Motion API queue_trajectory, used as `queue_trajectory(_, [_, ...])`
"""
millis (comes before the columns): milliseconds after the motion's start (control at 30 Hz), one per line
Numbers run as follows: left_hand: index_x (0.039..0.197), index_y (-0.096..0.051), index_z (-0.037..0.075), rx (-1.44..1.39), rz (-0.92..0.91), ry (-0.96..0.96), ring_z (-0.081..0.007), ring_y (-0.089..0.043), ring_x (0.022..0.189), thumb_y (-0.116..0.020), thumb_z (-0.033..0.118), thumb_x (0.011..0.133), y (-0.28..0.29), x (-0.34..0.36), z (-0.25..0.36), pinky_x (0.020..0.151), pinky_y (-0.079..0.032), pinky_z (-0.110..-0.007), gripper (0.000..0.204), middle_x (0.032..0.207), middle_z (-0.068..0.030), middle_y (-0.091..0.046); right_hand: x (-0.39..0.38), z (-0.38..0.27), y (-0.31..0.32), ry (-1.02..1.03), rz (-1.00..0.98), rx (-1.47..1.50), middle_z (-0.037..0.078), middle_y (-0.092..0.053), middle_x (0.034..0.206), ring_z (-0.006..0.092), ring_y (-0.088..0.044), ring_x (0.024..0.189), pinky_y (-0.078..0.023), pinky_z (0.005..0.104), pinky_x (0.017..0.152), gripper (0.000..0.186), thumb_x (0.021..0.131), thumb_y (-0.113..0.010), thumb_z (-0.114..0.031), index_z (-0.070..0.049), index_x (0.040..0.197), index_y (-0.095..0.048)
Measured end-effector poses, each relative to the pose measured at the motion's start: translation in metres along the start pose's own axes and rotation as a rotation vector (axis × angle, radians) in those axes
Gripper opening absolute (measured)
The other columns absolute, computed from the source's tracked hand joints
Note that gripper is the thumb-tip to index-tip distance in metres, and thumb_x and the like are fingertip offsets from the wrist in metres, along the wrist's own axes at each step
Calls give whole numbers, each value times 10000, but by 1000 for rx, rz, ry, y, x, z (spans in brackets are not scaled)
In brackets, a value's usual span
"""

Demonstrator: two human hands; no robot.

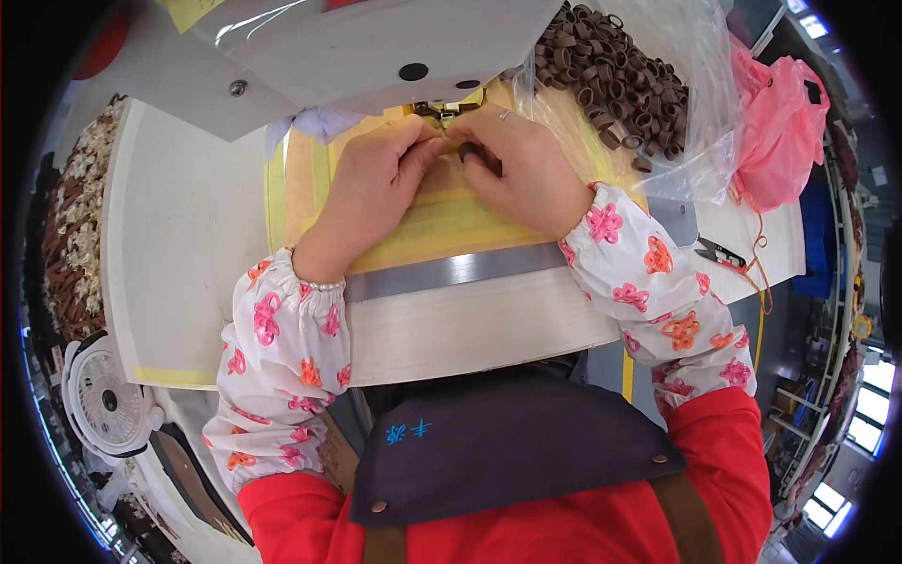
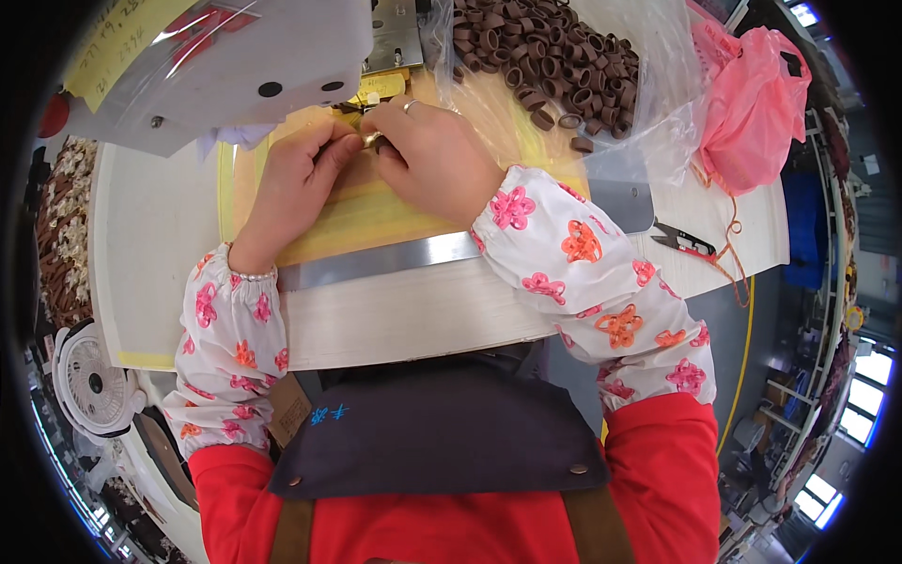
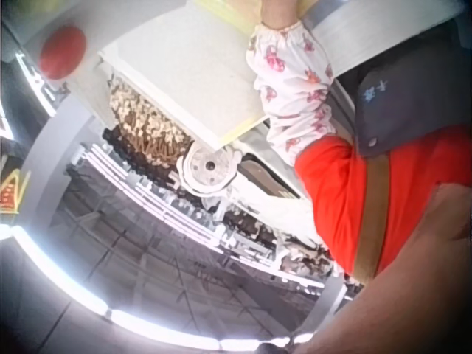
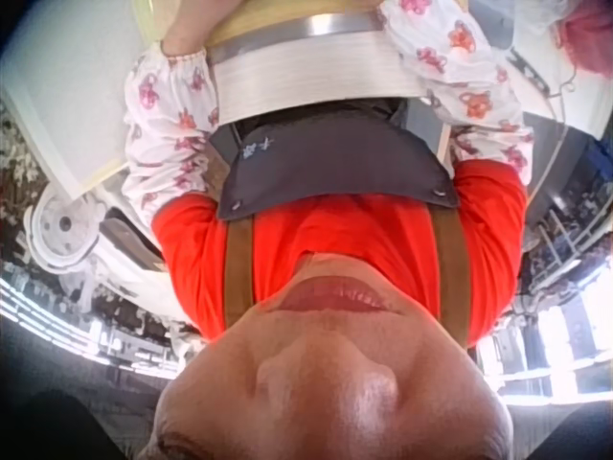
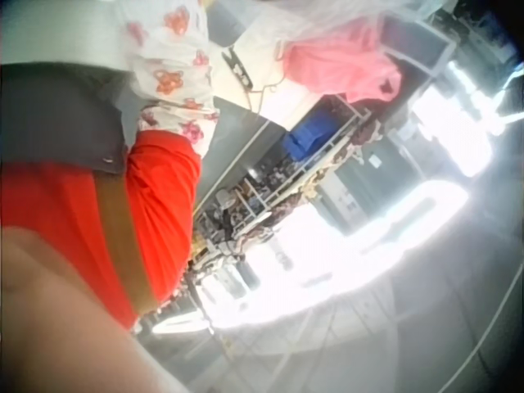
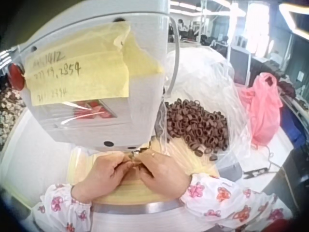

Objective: Sewing small leather loop components using an industrial sewing machine.

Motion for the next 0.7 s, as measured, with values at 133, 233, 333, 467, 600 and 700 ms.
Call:
queue_trajectory(133, [900, -543, 2, -4, 103, -63, -158, -468, 600, -509, 122, 865, 0, -2, -2, 578, -394, -266, 130, 681, -86, -515, -2, 0, 2, -29, 40, 46, 117, -544, 768, 267, -553, 587, -448, 322, 524, 158, 716, -543, 10, -15, 872, -547])
queue_trajectory(233, [927, -543, 14, 137, 139, -30, -213, -521, 639, -500, 116, 864, 4, -4, -1, 597, -414, -286, 127, 727, -112, -547, -3, -1, 2, 77, 44, 18, 115, -551, 783, 264, -558, 601, -455, 319, 528, 166, 707, -552, 18, -30, 865, -556])
queue_trajectory(333, [937, -550, 32, 362, 154, 4, -270, -556, 671, -505, 111, 851, 7, -4, -4, 596, -431, -317, 126, 759, -129, -579, -5, -5, 7, 214, 27, -155, 115, -544, 779, 264, -556, 602, -457, 325, 522, 162, 684, -565, 6, -36, 839, -541])
queue_trajectory(467, [881, -579, 43, 517, 165, -79, -293, -564, 652, -543, 114, 813, 8, -6, -2, 575, -439, -349, 105, 768, -129, -596, -5, -14, 3, 226, -151, -386, 121, -511, 736, 264, -548, 583, -449, 341, 499, 134, 663, -567, -54, -38, 786, -514])
queue_trajectory(600, [770, -577, 37, 465, 170, -88, -310, -546, 568, -578, 148, 788, 11, -6, 2, 523, -434, -383, 113, 666, -152, -569, -9, -18, 2, 145, -122, -360, 129, -504, 757, 276, -545, 585, -449, 350, 497, 138, 674, -538, -62, -40, 807, -509])
queue_trajectory(700, [729, -574, 17, 373, 159, -126, -251, -549, 523, -592, 131, 787, 12, -11, 9, 498, -432, -338, 129, 744, -119, -586, -12, -13, 1, 113, -101, -315, 136, -504, 781, 280, -549, 609, -453, 364, 518, 130, 688, -549, -61, -37, 814, -530])
Point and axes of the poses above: each hand's wrist, its own x-axis towards the middle knuckle, its own y-axis out of the back of the hand, z = x × y, the point moved 5 cm from there along x, towards the middle knuckle
